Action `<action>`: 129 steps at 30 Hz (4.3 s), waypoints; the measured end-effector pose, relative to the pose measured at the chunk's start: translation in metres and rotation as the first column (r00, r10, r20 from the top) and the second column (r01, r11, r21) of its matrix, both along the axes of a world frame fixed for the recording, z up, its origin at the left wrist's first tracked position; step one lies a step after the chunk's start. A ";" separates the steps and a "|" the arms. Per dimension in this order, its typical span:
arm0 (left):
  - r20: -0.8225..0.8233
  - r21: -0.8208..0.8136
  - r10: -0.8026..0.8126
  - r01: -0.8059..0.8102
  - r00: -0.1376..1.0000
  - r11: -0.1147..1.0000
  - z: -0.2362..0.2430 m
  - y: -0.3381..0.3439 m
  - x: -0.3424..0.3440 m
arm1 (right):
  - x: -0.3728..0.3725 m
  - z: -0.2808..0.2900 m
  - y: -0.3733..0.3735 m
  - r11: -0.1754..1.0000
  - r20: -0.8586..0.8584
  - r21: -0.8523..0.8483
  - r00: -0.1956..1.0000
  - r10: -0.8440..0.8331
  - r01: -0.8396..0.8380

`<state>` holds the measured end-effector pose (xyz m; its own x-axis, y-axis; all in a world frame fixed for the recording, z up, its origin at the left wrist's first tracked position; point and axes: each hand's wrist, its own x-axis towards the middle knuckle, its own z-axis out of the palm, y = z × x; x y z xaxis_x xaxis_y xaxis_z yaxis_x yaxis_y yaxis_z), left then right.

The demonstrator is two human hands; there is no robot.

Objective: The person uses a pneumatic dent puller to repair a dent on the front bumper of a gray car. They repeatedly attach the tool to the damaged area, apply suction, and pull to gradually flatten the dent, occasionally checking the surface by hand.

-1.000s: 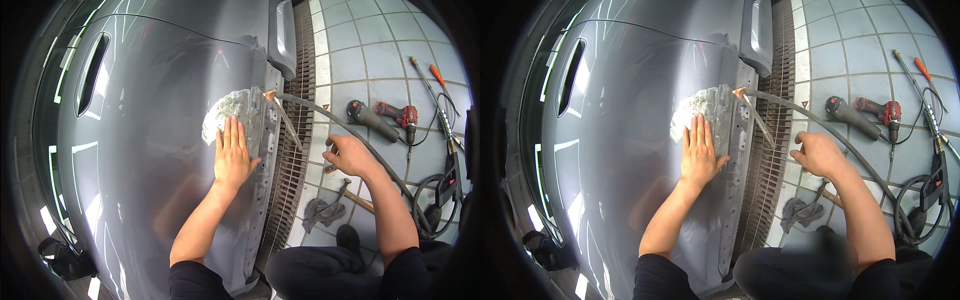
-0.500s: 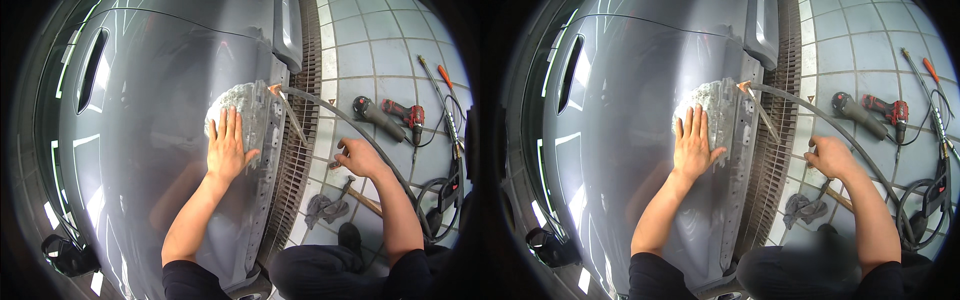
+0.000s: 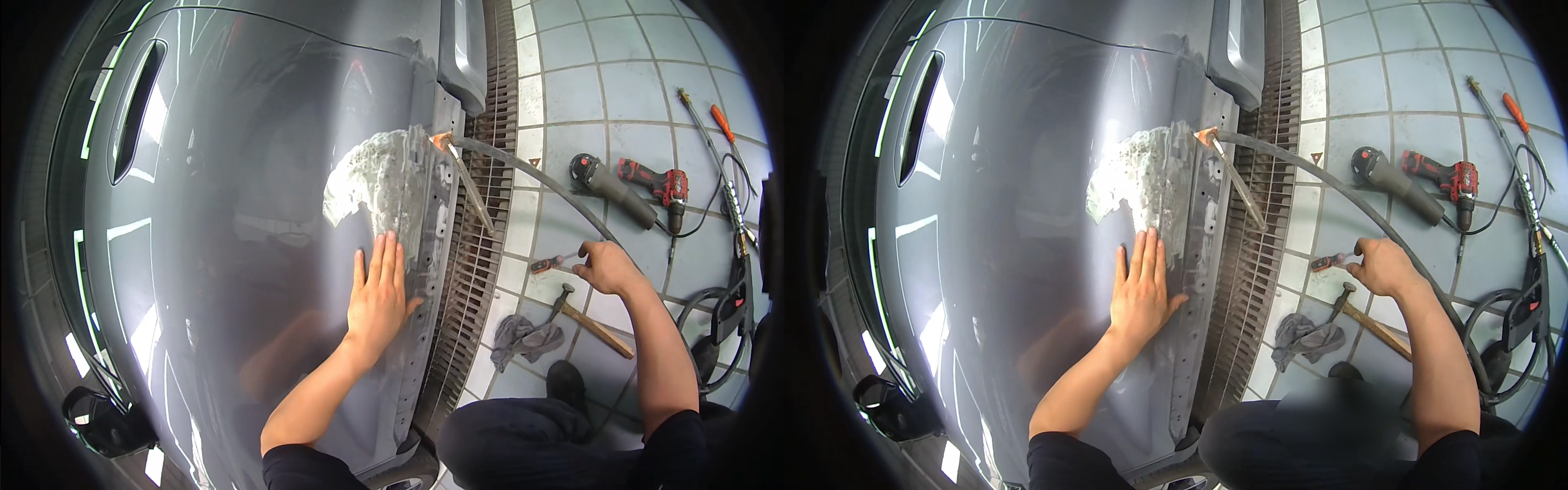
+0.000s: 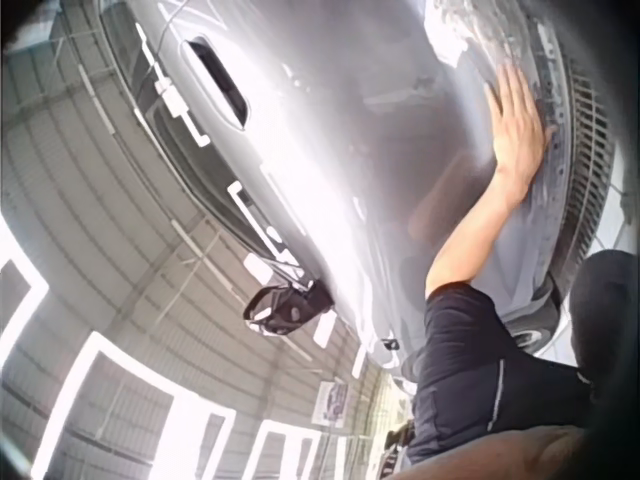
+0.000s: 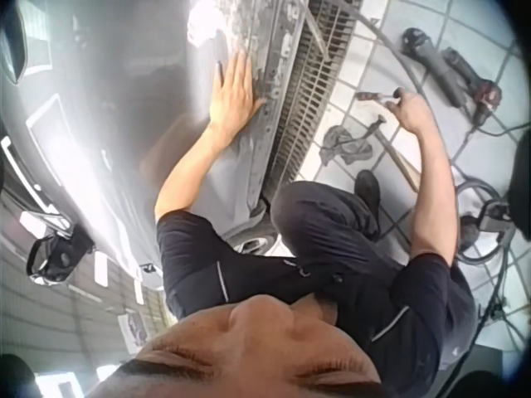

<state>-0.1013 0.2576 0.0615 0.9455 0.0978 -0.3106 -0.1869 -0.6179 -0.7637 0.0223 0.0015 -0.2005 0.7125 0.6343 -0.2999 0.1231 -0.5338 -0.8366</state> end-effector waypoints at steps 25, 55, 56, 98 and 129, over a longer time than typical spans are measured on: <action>0.195 -0.028 0.029 -0.024 0.980 0.999 0.010 -0.005 0.016 | 0.052 0.057 -0.191 0.853 0.218 -0.483 0.917 0.335 -0.197; 0.260 -0.080 0.134 -0.117 0.956 0.990 -0.001 0.000 -0.013 | -0.089 -0.173 -0.313 0.148 -0.327 -0.271 0.053 -0.944 0.951; 0.276 -0.094 0.105 -0.082 0.955 0.992 -0.001 -0.002 -0.005 | -0.086 -0.158 -0.309 -0.008 -0.471 -0.199 -0.103 -0.876 0.980; -0.331 0.578 -0.083 0.132 0.940 -0.805 -0.111 -0.219 0.083 | -0.092 0.083 -0.300 0.741 -0.503 0.472 0.836 -0.219 0.478; -0.371 0.535 0.138 0.333 0.918 -0.776 -0.103 -0.221 0.082 | -0.067 0.058 -0.285 0.665 -0.541 0.533 0.815 -0.207 0.523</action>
